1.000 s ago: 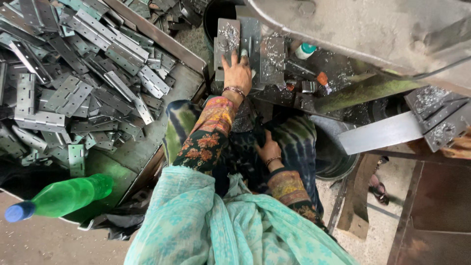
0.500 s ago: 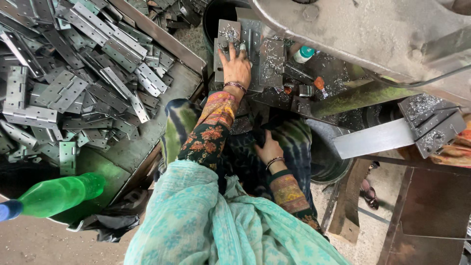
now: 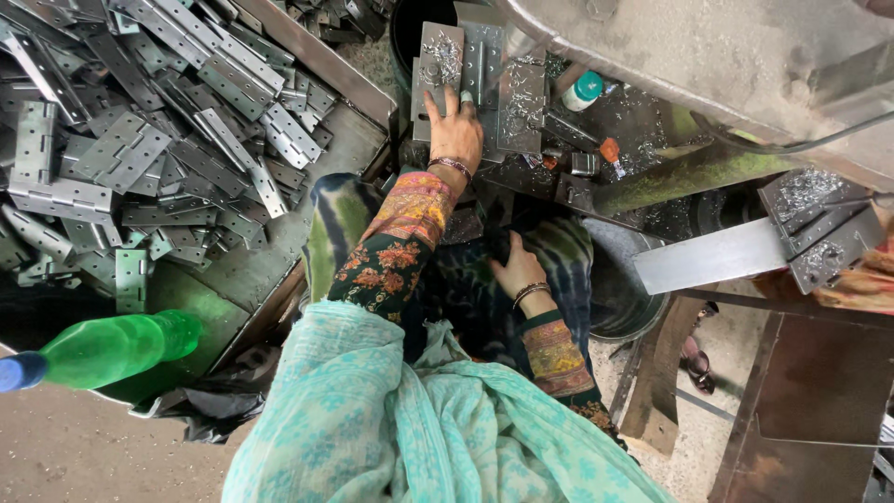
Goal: The person sits cross-legged and repeatedly picks metal hinge-like parts from a bin, places them on a grinding machine, and presses them against the grinding wheel. The person handles the parts one at a time, turning them over as needed, and returns them to the bin after grinding.
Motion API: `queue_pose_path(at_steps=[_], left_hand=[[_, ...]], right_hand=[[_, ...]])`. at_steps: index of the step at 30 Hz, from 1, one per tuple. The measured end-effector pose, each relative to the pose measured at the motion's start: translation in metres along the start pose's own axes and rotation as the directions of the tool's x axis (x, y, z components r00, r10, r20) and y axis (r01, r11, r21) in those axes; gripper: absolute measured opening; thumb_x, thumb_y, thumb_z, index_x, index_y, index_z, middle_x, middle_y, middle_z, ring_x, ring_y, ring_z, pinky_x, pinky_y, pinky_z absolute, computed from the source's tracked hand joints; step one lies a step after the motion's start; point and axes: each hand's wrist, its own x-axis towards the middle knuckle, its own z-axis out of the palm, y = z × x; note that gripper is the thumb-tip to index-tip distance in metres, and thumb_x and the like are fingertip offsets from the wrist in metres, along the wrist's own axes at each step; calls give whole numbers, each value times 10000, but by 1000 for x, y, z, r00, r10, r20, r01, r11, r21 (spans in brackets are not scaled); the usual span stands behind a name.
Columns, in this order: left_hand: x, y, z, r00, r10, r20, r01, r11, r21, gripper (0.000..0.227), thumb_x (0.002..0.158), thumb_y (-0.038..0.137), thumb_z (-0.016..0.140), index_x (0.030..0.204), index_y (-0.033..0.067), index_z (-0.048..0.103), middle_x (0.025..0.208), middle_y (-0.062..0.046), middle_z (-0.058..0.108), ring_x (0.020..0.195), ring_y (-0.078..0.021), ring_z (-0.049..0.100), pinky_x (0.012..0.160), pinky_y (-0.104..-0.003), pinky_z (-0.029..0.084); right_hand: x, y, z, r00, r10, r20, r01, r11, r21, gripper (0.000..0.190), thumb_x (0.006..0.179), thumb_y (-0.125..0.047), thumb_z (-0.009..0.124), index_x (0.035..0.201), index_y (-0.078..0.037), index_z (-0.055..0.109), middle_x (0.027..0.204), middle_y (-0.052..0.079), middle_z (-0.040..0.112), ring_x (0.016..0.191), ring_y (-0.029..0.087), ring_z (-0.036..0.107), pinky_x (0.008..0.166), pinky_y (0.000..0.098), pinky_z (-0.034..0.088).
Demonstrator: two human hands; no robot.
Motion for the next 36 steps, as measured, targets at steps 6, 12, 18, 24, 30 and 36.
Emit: queue_pose_path(at_steps=[6,12,18,24,30,36], left_hand=[[-2,-1,-6,1000,4,4,-4,1000,-7,390,1004,270,494,1284,110,713,1505,-87,516,1476,-415,276,1145,-760,121],[-3,3,3,999,14,38,-12,998,-55,410,1014,295,473,1301,104,695,1496,-70,509,1484,-399,263,1143,-766,118],[0,-2,4,997,-7,-80,4,999,-39,448,1005,313,465,1314,75,684,1456,-71,533,1445,-381,292,1133,-762,122],[-7,5,-10,995,33,95,-36,999,37,377,1036,252,481,1315,134,705,1483,-117,534,1474,-415,289,1139,-790,109],[-3,5,-6,1000,0,31,1,999,-34,423,1015,306,460,1307,92,679,1494,-106,492,1461,-393,267,1138,-762,115],[-2,3,3,1000,-13,2,13,994,-113,429,1033,294,463,1333,71,673,1542,-84,461,1489,-387,258,1166,-747,136]], right_hand=[[2,1,22,999,33,-32,-33,999,-2,769,837,-444,735,1495,-215,410,1086,269,722,1000,481,690,825,579,569],[7,17,54,994,2,-106,2,999,39,802,823,-431,744,1512,-212,396,1058,273,726,987,486,688,835,575,565],[0,-3,16,999,34,-10,-33,999,23,828,820,-414,750,1514,-164,372,1101,280,711,1018,471,692,859,552,572],[0,-10,-13,1000,9,16,-8,998,-55,833,846,-420,739,1531,-145,352,1081,292,716,1008,468,702,846,551,579],[2,11,47,996,9,-87,-8,1000,20,828,826,-441,740,1530,-203,373,1030,276,731,953,489,695,818,574,570],[23,28,84,994,28,-108,-26,1000,17,818,848,-488,738,1526,-221,368,1041,268,733,974,485,691,824,584,564]])
